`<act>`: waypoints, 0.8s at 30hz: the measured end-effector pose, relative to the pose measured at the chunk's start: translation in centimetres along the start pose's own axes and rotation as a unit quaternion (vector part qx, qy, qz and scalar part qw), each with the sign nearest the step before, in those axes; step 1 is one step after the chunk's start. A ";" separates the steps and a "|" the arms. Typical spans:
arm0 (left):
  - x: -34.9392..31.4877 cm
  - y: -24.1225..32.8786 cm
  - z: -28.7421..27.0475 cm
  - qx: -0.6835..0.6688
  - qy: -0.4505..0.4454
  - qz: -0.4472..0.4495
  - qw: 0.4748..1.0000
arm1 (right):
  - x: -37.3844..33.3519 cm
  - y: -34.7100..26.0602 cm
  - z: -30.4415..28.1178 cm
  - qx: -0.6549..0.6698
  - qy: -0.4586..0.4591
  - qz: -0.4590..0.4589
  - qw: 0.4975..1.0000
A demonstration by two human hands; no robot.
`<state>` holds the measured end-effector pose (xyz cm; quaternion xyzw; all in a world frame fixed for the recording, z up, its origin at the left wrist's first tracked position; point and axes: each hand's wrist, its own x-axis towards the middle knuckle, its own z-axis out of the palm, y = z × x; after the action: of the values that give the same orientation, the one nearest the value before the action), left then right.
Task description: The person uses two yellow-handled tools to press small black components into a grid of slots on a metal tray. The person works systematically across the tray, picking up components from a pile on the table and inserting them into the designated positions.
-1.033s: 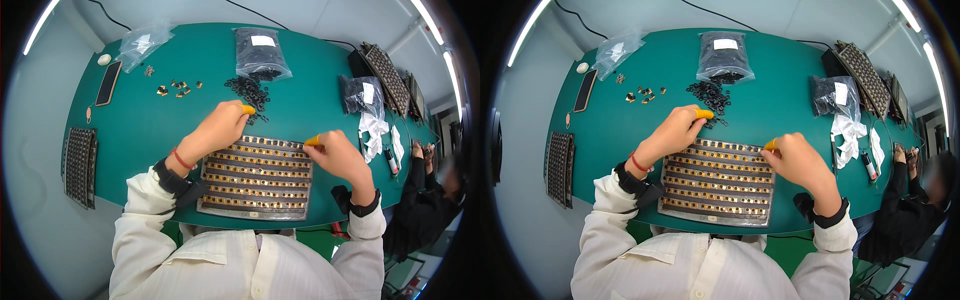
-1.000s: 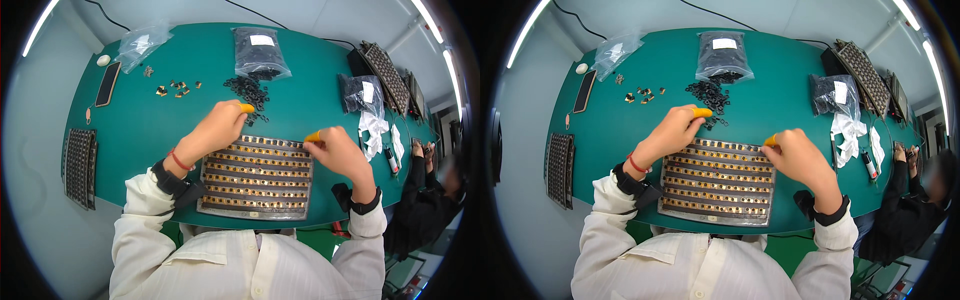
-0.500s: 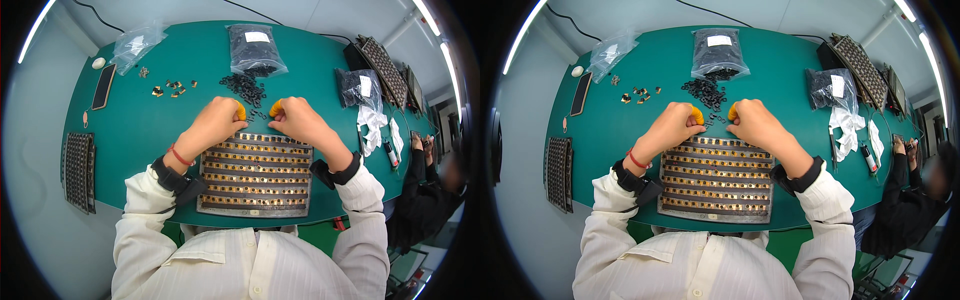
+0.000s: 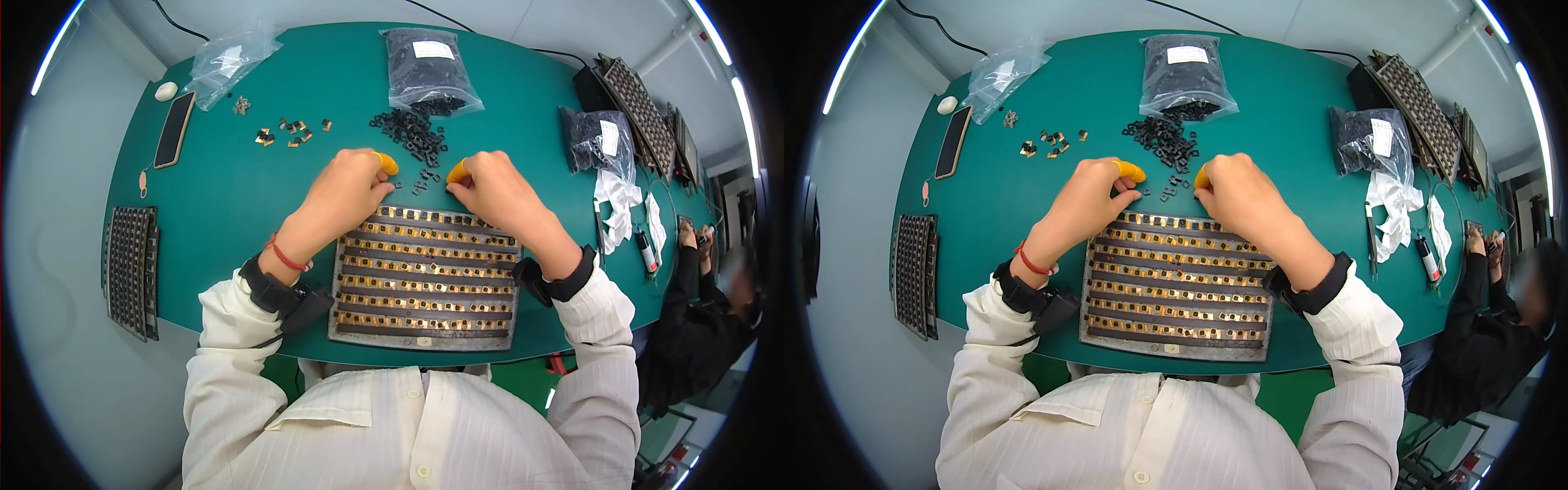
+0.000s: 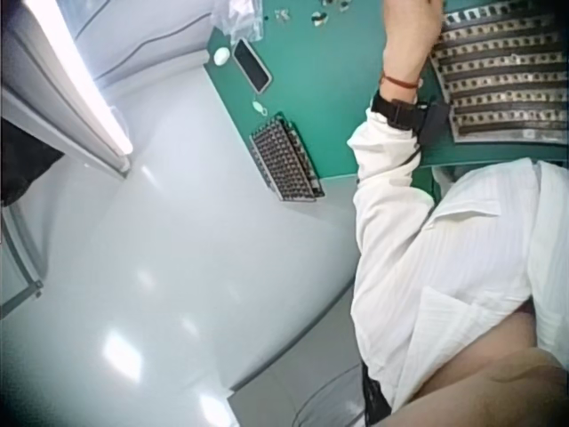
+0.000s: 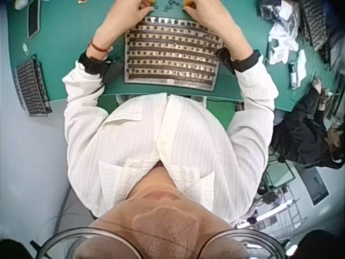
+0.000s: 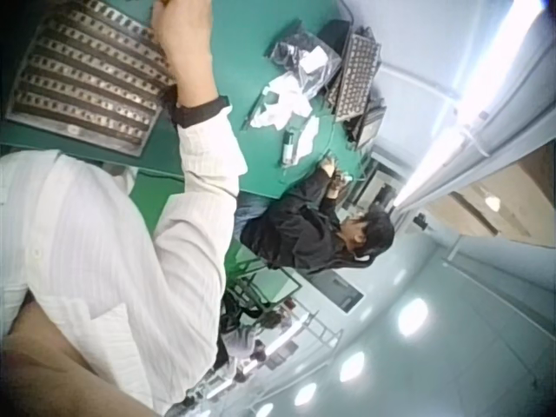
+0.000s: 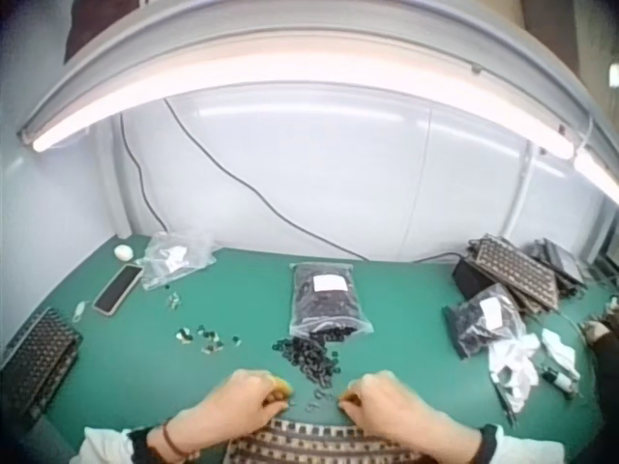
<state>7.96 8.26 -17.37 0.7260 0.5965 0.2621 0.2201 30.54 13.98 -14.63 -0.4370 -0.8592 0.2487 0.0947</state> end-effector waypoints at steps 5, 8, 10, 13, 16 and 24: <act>0.2 0.5 0.5 0.006 -0.003 0.021 1.000 | -0.1 1.1 -0.7 0.017 0.015 0.018 1.000; 0.6 1.1 0.4 0.043 -0.010 0.009 0.999 | -0.3 1.2 -1.0 0.036 -0.007 0.041 0.998; 0.5 1.9 0.2 0.064 -0.013 -0.014 0.998 | -0.4 1.0 -0.6 0.055 -0.014 0.043 0.997; 0.8 1.8 0.4 0.074 -0.015 0.003 0.997 | -0.2 0.4 -0.1 0.059 -0.012 0.048 0.997; 0.3 0.8 0.1 0.034 0.006 0.040 0.999 | 0.1 0.4 1.1 0.028 0.014 0.026 0.999; -4.4 -0.7 -4.9 -0.011 -0.041 0.013 0.999 | -0.2 -0.6 0.8 0.051 0.015 0.069 0.996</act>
<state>3.57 4.14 -14.56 0.7415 0.5744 0.2418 0.2487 29.97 13.27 -14.98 -0.4933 -0.8118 0.2915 0.1127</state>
